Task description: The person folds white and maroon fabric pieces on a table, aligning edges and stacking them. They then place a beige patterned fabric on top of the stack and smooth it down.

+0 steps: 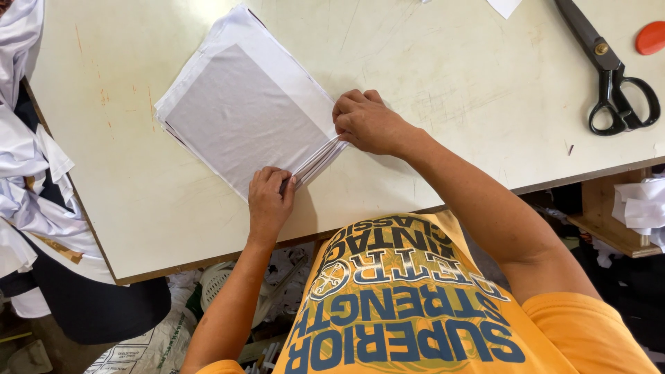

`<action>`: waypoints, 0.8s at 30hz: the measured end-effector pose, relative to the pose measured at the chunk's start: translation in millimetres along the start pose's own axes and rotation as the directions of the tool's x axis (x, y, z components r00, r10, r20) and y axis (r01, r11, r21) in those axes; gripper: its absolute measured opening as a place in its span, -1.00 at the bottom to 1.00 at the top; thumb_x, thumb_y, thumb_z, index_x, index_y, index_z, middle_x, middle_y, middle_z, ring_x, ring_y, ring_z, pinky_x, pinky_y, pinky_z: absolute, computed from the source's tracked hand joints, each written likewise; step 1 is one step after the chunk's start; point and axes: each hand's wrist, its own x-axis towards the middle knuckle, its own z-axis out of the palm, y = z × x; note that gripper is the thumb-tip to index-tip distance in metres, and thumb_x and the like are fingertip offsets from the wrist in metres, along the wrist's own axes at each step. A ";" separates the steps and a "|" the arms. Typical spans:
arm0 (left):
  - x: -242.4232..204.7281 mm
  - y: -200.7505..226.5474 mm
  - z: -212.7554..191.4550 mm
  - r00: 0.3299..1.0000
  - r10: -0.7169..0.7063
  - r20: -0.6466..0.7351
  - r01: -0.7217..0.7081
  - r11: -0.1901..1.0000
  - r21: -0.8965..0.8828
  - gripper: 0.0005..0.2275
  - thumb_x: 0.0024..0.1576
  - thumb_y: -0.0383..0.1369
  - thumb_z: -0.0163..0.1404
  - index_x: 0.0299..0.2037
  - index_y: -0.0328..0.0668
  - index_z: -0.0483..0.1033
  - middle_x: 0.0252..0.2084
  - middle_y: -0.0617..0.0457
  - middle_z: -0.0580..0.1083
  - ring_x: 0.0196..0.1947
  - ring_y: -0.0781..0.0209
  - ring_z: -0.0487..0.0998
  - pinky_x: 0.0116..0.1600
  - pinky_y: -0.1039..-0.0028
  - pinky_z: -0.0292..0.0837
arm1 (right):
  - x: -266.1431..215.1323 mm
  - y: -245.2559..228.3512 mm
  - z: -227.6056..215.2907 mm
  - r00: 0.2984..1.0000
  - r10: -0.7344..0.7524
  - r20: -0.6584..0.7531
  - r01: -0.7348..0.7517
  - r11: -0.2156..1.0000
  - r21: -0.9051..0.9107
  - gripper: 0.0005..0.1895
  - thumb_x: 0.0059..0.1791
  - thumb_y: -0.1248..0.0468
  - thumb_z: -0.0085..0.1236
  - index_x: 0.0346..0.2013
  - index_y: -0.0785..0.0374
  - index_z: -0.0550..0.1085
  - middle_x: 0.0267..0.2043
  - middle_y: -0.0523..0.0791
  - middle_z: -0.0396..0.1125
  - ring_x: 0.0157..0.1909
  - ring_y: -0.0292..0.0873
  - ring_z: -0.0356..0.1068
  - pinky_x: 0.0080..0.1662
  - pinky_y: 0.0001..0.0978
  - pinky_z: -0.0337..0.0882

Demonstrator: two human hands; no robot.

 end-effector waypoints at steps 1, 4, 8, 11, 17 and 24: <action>0.0 -0.6 0.0 1.000 0.004 0.005 -0.004 1.000 0.007 -0.89 0.33 -0.27 0.07 -0.18 -0.05 0.61 -0.16 0.04 0.50 -0.13 0.07 0.53 -0.03 0.30 0.42 | 0.2 0.4 0.4 1.000 -0.001 0.000 0.001 1.000 0.002 -0.91 0.08 0.21 0.30 -0.18 0.11 0.69 0.04 -0.06 0.47 0.37 0.03 0.26 0.27 -0.03 0.21; -0.3 -1.5 0.4 1.000 0.004 0.012 -0.004 1.000 0.012 -0.88 0.33 -0.27 0.06 -0.18 -0.05 0.61 -0.16 0.04 0.50 -0.13 0.07 0.53 -0.03 0.30 0.42 | 0.2 0.5 0.6 1.000 -0.004 -0.002 0.004 1.000 0.003 -0.91 0.08 0.21 0.30 -0.18 0.11 0.69 0.03 -0.06 0.47 0.37 0.03 0.26 0.26 -0.03 0.22; -0.8 -3.0 1.8 1.000 0.000 0.013 -0.001 1.000 0.018 -0.88 0.32 -0.26 0.07 -0.18 -0.04 0.61 -0.16 0.05 0.50 -0.13 0.07 0.53 -0.05 0.30 0.42 | -0.1 -0.8 -1.1 1.000 0.001 0.001 -0.001 1.000 0.005 -0.91 0.08 0.21 0.30 -0.18 0.10 0.69 0.04 -0.05 0.47 0.37 0.04 0.26 0.27 -0.03 0.21; -0.3 -2.9 2.0 1.000 -0.002 0.011 0.002 1.000 0.015 -0.89 0.32 -0.27 0.07 -0.18 -0.05 0.61 -0.16 0.04 0.50 -0.13 0.07 0.54 -0.04 0.30 0.42 | -0.6 -3.0 -2.8 1.000 0.004 -0.005 -0.004 1.000 0.003 -0.91 0.08 0.21 0.30 -0.19 0.11 0.69 0.03 -0.06 0.48 0.36 0.03 0.27 0.26 -0.03 0.22; 0.0 -1.6 0.4 1.000 0.003 0.016 -0.003 1.000 0.023 -0.88 0.33 -0.26 0.06 -0.18 -0.03 0.61 -0.16 0.05 0.49 -0.13 0.09 0.53 -0.04 0.32 0.42 | 0.3 -1.2 0.1 1.000 0.007 -0.009 -0.007 1.000 0.005 -0.91 0.07 0.21 0.31 -0.19 0.10 0.69 0.04 -0.07 0.48 0.37 0.01 0.26 0.27 -0.04 0.21; -1.4 -3.3 2.6 1.000 0.001 0.007 -0.001 1.000 0.015 -0.90 0.32 -0.28 0.08 -0.18 -0.04 0.61 -0.16 0.05 0.49 -0.13 0.09 0.53 -0.04 0.31 0.42 | 0.8 1.6 2.8 1.000 0.003 -0.001 -0.003 1.000 -0.007 -0.91 0.08 0.20 0.29 -0.19 0.08 0.69 0.05 -0.09 0.47 0.38 0.02 0.25 0.26 -0.01 0.22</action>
